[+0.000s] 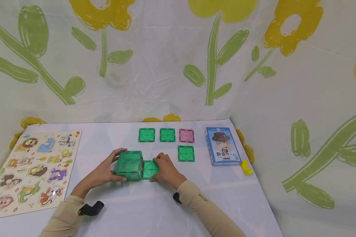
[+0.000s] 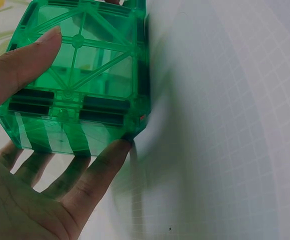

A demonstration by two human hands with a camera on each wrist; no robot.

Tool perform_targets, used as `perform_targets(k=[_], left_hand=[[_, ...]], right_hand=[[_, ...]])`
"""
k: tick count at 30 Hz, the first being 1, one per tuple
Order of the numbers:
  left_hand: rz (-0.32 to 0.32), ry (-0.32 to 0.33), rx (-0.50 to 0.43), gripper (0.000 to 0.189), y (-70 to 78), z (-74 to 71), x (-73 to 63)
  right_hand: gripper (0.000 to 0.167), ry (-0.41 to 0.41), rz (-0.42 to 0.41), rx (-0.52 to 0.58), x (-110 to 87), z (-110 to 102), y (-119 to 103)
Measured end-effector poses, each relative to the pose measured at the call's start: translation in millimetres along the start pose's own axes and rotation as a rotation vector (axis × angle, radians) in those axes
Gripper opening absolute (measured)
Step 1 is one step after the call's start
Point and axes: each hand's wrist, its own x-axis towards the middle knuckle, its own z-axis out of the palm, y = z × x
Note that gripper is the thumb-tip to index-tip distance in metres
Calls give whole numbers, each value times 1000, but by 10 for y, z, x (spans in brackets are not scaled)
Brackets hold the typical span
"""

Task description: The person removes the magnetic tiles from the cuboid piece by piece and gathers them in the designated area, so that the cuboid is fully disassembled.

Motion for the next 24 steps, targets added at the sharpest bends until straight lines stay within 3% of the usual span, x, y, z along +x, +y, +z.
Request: perform_targets(k=[24], left_hand=[[7,0,-3,112,4,-6,-14]], right_hand=[[79,30,57,62,15,43,-51]])
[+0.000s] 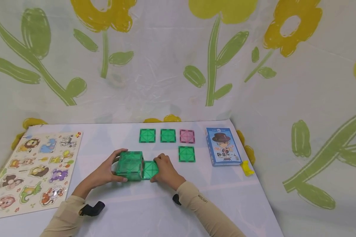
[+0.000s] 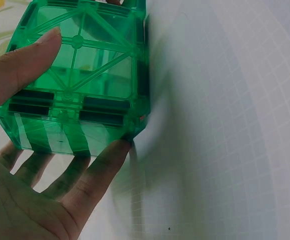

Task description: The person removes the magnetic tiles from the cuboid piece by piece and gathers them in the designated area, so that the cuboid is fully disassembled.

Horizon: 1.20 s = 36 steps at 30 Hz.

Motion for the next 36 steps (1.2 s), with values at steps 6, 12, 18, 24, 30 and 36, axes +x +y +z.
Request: perform_targets(k=[6,12,18,24,30,36], left_hand=[[0,5,2,112,7,4,-2],[-4,1,6,112,8,11,12],[-9,-5,18,113,14,11,22],[-12,8,33,112,15,-2,14],[-7,5,21,112,9,1,15],[-9,9,23,112,6,11,20]], right_hand=[[79,4,4,10,-15,13,4],[78,12,-10,7,-29,10,13],[79,22,-13,11,-41,15,16],[78,29,-22,60,-39,24,24],[57,45,-19,199,-38,-32,82],[28,104,-49,358,-11,-99,191]])
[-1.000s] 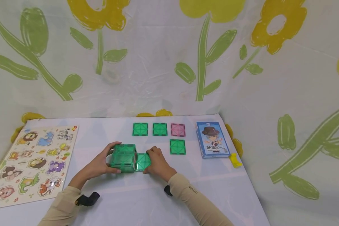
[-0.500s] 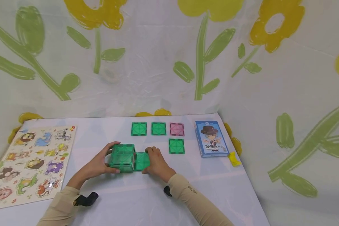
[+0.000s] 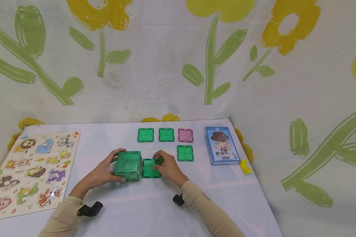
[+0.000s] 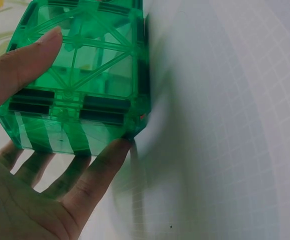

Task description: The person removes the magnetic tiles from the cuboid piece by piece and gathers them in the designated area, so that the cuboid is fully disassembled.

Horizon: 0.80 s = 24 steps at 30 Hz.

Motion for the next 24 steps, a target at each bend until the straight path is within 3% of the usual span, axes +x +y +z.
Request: perform_targets(k=[3,8,24], left_hand=[[1,1,2,112,-2,-3,-1],[-4,-6,-4,112,-6,-4,6],[-11,-12,-15,113,-10,-8,2]], right_hand=[[21,18,-1,53,36,-46,40],[19,96,79,90,130,-154,112],[22,264,174,-4,469,-457,314]])
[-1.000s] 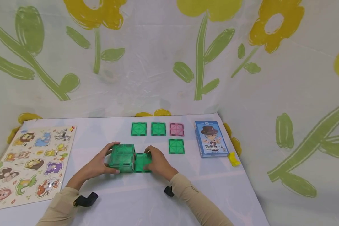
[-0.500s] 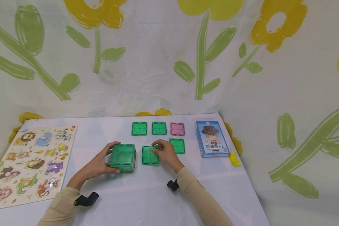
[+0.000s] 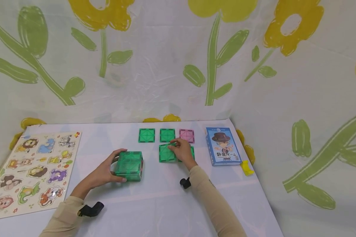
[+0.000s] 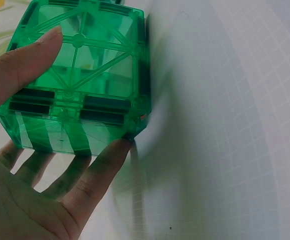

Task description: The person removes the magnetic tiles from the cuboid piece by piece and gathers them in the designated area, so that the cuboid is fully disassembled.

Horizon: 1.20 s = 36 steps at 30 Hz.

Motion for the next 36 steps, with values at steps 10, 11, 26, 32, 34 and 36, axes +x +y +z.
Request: perform_targets(k=[10,11,26,32,34,36], left_hand=[[1,3,3,113,9,6,1],[-2,3,3,113,8,6,0],[2,9,14,112,7,3,-17],[8,6,25,114,8,6,-4],[10,5,27,113,7,6,-2],[10,2,25,113,7,7,-1]], right_hand=[[26,10,40,3,55,61,31],[26,10,39,0,56,69,34],[26,34,-7,-81,55,124,1],[23,45,-3,-88,42,100,-12],[23,46,-3,-89,42,94,-10],[22,40,1,-88,39,88,-7]])
